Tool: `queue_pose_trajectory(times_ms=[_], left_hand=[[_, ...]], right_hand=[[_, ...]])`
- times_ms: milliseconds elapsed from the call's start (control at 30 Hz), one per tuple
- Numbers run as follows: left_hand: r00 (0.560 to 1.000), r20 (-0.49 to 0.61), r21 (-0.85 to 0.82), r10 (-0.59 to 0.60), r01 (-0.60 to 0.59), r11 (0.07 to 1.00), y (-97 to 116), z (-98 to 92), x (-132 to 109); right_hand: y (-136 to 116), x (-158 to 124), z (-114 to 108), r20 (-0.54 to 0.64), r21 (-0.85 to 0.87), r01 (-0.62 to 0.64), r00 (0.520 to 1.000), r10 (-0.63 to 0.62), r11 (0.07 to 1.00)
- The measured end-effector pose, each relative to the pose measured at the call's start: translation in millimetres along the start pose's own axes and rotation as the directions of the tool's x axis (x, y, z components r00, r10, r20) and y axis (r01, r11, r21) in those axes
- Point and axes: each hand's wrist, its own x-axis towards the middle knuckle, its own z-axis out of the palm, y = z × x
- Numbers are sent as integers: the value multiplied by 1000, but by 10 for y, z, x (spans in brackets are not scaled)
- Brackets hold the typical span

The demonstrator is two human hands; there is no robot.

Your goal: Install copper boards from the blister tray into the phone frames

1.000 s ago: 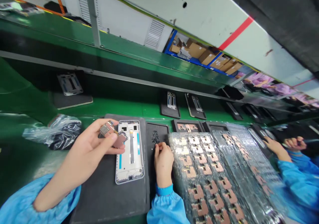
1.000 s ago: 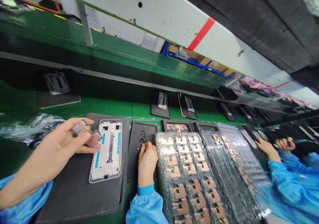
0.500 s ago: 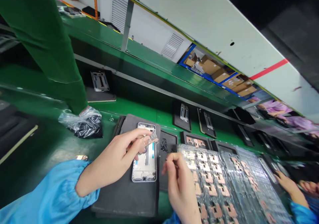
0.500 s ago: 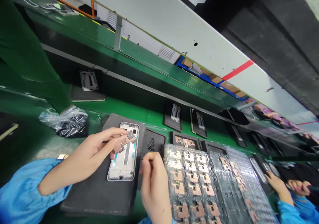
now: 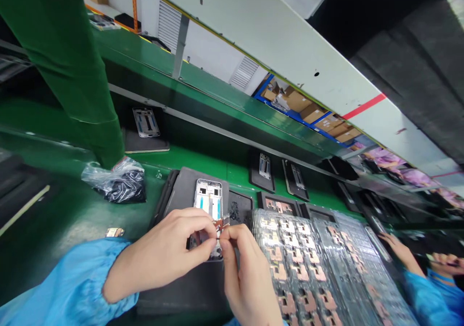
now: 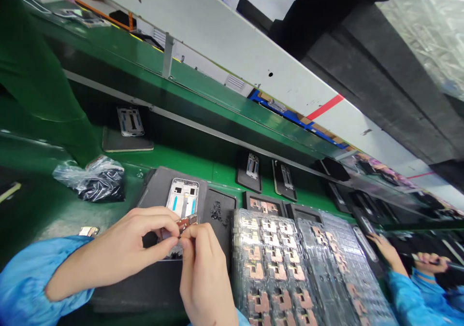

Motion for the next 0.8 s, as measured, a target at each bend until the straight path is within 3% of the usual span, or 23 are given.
queue_pose_trajectory(times_ms=[233,433,667,800], left_hand=[[996,-25,0,80,-81,997,25,15,-14],[984,-140,-101,111,-125,987,58,27,0],[982,-151,-111,115,-132,985,67,48,15],[984,-147,-135,99,-119,984,69,32,15]], right_hand=[[-45,-48,-9,28,81,-43,999,41,996],[-63,-63,33,-136,153,-68,987,89,986],[-111,-68,175,-234,244,-78,963,137,967],[-118,-106,157,-169,382,-176,952,256,907]])
